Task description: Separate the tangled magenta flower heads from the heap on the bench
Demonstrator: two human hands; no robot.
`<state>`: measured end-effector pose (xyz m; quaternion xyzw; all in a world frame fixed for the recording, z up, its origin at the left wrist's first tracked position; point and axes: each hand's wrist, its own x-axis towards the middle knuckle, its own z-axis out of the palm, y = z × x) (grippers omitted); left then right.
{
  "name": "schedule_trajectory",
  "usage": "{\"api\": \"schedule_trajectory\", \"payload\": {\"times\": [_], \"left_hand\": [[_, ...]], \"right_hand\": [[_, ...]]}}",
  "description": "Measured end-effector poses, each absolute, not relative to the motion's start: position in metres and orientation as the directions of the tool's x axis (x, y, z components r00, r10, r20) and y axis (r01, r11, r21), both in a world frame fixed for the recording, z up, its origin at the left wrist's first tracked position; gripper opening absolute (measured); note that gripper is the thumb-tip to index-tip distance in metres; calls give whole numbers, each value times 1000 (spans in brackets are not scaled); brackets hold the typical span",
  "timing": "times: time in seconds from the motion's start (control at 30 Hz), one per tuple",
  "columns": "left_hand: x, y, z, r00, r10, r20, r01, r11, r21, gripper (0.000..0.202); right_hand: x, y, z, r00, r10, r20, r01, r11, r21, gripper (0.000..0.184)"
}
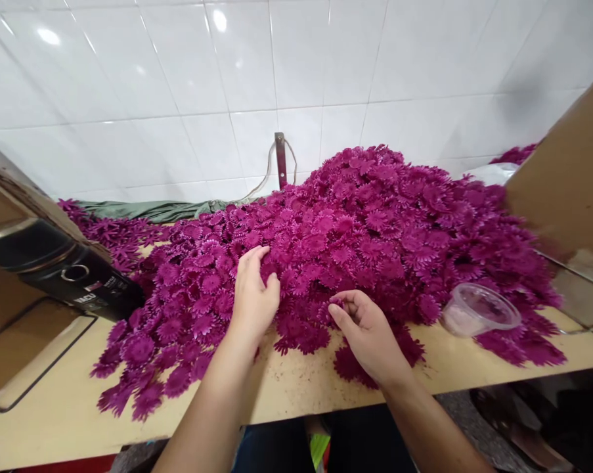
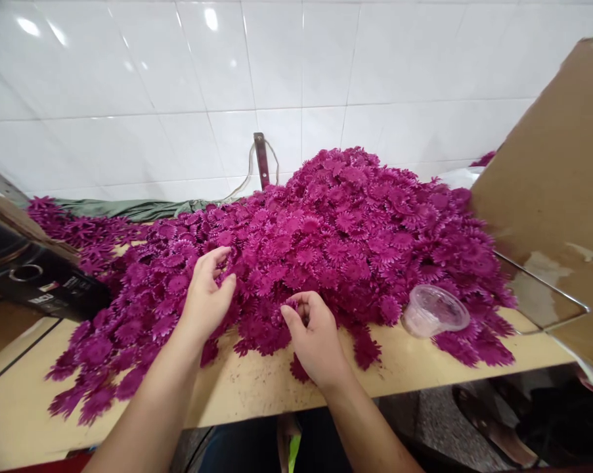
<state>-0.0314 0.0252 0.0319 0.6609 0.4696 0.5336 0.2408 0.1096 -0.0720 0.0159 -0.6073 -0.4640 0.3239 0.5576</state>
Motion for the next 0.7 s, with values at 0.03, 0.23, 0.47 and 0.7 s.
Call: {"api": "schedule_trajectory", "payload": {"times": [0.03,0.23,0.47,0.7], "left_hand": [[-30,18,33,37,873,486,381,-462,801,38],[-10,-29,30,471,851,232,221,-368,903,19],[-4,-25,29,412,902,131,127,-199,972,18],[-2,-26,26,281,926,253,264,-328,907,12]], "right_hand": [[110,-70,17,364,923,122,186,57,-981,23],[110,-60,19,377,918,126,99,96,-990,25],[109,-66,10,344,899,272,287,175,-942,27],[110,-72,5,178,932,316,326,247,-912,33]]}}
